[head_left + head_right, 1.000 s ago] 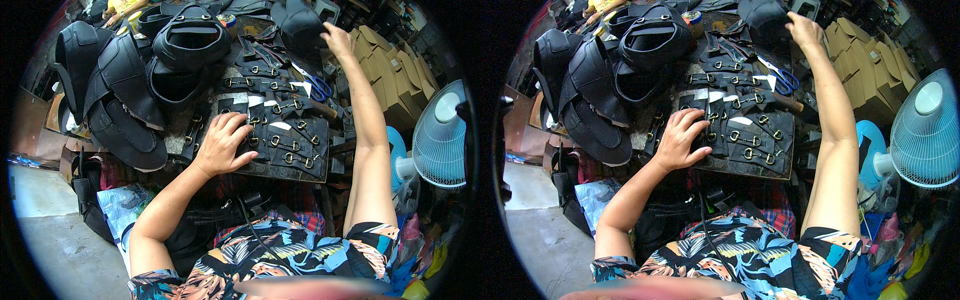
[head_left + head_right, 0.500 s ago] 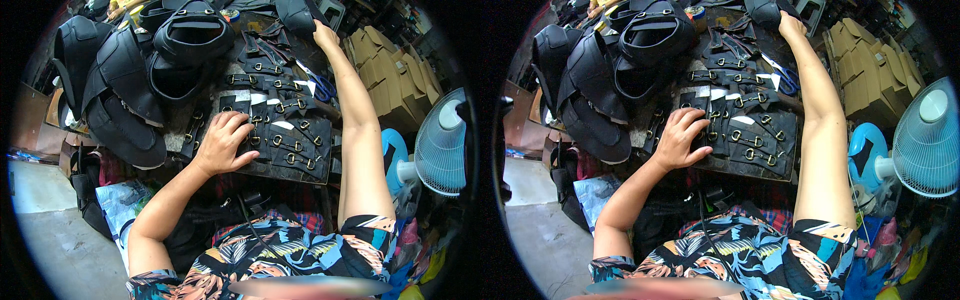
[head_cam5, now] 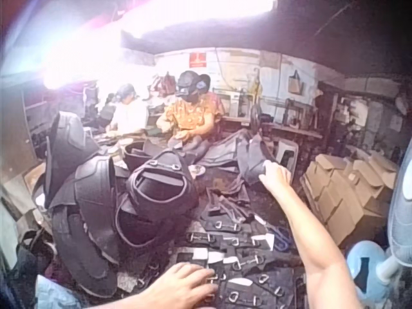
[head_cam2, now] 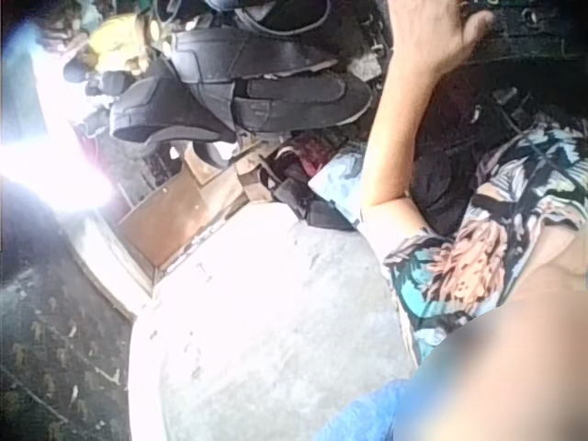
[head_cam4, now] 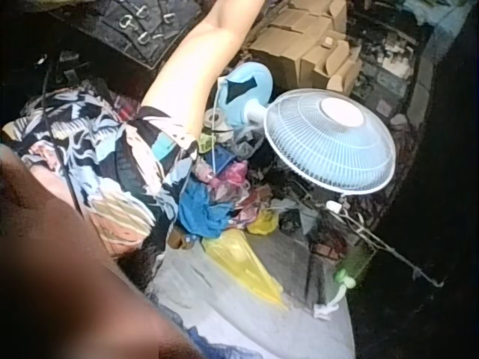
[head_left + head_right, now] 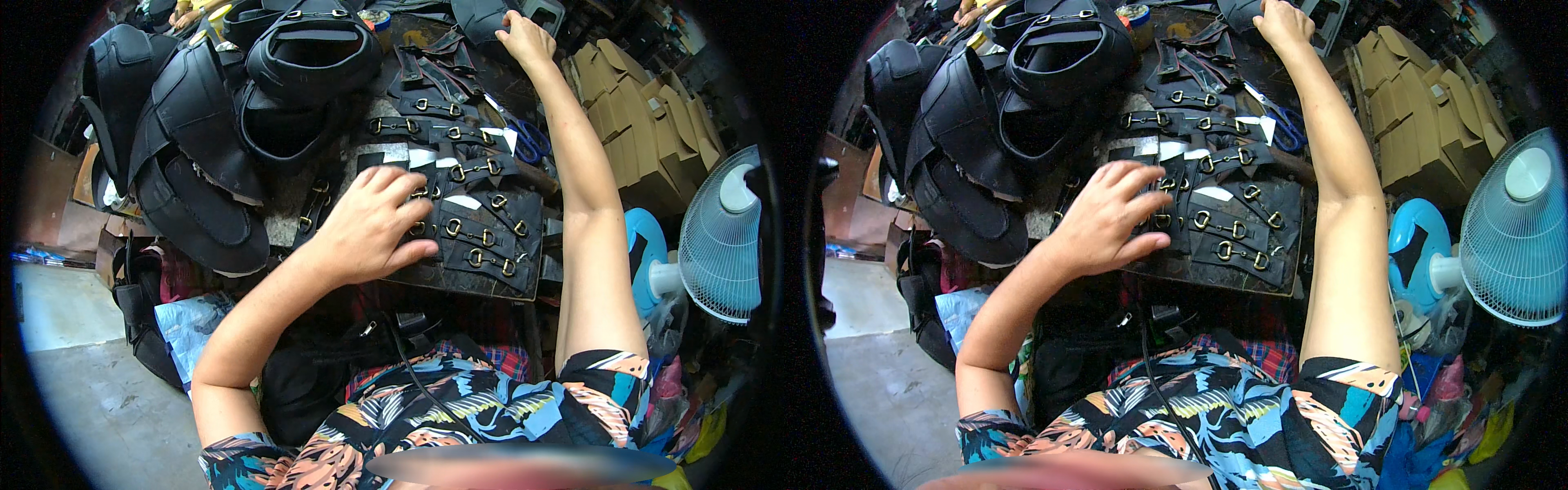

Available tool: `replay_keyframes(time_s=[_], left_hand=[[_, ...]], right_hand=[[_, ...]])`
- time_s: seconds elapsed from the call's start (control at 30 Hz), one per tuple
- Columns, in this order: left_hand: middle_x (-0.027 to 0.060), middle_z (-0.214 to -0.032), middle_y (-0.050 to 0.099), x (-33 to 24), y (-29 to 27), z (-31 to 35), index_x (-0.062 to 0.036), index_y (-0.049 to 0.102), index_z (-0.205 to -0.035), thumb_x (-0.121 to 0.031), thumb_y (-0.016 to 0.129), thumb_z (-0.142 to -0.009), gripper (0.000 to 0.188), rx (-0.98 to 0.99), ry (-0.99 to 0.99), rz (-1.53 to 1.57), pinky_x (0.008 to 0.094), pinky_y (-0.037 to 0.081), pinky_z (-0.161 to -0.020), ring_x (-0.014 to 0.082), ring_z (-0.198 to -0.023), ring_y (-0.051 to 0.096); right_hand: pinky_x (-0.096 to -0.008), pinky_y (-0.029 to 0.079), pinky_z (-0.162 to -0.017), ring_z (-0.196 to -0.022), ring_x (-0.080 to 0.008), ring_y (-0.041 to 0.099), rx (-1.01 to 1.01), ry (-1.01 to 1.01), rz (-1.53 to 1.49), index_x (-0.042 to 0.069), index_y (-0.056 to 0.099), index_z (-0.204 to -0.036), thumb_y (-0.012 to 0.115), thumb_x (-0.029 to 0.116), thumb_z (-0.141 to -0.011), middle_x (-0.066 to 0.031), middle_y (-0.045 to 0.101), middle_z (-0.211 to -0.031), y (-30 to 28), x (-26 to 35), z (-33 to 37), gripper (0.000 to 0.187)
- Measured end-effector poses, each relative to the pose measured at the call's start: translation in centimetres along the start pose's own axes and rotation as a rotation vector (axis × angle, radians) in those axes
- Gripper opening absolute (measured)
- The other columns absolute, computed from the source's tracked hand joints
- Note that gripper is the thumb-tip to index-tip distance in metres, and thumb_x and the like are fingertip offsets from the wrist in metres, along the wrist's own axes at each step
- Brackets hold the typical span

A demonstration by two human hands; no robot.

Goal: The person assembles black sandals by attaching pre-cut leather straps with brass buckles to the sandal uppers. They repeatedly pick up straps, thread them through the sandal, and fasten the buckles, then place the assembled sandals on the workbench.

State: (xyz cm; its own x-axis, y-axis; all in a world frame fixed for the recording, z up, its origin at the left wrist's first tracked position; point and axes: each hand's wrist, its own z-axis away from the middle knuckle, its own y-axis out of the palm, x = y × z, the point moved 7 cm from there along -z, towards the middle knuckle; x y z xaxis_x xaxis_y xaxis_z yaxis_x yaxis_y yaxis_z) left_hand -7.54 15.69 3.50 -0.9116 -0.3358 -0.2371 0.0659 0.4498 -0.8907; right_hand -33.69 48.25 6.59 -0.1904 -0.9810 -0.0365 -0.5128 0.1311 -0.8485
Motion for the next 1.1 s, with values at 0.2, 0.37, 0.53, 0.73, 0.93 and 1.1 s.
replay_keyframes(time_s=[0.2,0.37,0.53,0.73,0.93,1.1], left_hand=[[0.0183,-0.128,0.054,6.7,0.0,-5.9,-0.0017,0.062,-0.111,-0.032,0.068,-0.087,0.040,-0.058,-0.238,-0.071,0.0422,0.045,-0.099,0.0354,-0.118,0.053],[0.0190,-0.132,0.052,11.1,3.1,-9.6,-0.0034,0.062,-0.121,-0.027,0.069,-0.086,0.043,0.036,-0.462,-0.010,0.0406,0.043,-0.103,0.0351,-0.125,0.050],[0.0188,-0.131,0.053,11.8,4.3,-9.5,-0.0037,0.063,-0.120,-0.027,0.071,-0.085,0.043,0.036,-0.435,0.009,0.0411,0.042,-0.104,0.0351,-0.123,0.051],[0.0198,-0.122,0.059,13.2,4.0,-8.5,-0.0032,0.067,-0.113,-0.025,0.073,-0.081,0.038,-0.075,-0.493,0.190,0.0411,0.044,-0.100,0.0362,-0.116,0.056],[0.0206,-0.125,0.058,14.5,3.1,-7.4,-0.0004,0.056,-0.125,-0.026,0.070,-0.083,0.051,-0.319,-0.509,0.318,0.0394,0.046,-0.097,0.0338,-0.114,0.059],[0.0249,-0.131,0.051,16.1,5.0,-7.3,0.0038,0.047,-0.134,-0.031,0.074,-0.079,0.070,-0.370,-0.624,0.556,0.0381,0.043,-0.102,0.0346,-0.121,0.054]], right_hand=[[-0.0436,0.053,-0.084,-0.100,-0.0319,0.067,0.069,-0.280,-0.408,0.020,0.063,-0.119,0.071,0.040,-0.080,-0.0121,0.071,-0.105,2.3,7.6,0.6,0.044],[-0.0477,0.043,-0.104,-0.125,-0.0375,0.053,0.167,-0.223,-0.284,0.027,0.032,-0.150,0.073,0.041,-0.082,-0.0141,0.056,-0.137,7.3,12.8,2.0,0.081],[-0.0447,0.050,-0.094,-0.110,-0.0316,0.064,0.274,-0.288,-0.072,0.033,0.059,-0.130,0.064,0.035,-0.089,-0.0102,0.067,-0.117,8.2,13.4,3.4,0.041],[-0.0422,0.054,-0.080,-0.095,-0.0282,0.068,0.077,-0.160,-0.354,0.031,0.070,-0.106,0.061,0.029,-0.089,-0.0054,0.072,-0.099,3.3,10.5,3.3,0.020],[-0.0238,0.052,-0.071,-0.080,-0.0104,0.066,-0.163,-0.036,-1.354,0.000,0.066,-0.111,0.060,0.003,-0.092,-0.0057,0.069,-0.091,-2.4,5.7,5.9,0.020],[-0.0315,0.060,-0.073,-0.086,-0.0165,0.070,0.002,0.131,-1.730,0.010,0.065,-0.116,0.060,0.012,-0.095,-0.0074,0.072,-0.099,-3.5,4.8,10.8,0.021]])
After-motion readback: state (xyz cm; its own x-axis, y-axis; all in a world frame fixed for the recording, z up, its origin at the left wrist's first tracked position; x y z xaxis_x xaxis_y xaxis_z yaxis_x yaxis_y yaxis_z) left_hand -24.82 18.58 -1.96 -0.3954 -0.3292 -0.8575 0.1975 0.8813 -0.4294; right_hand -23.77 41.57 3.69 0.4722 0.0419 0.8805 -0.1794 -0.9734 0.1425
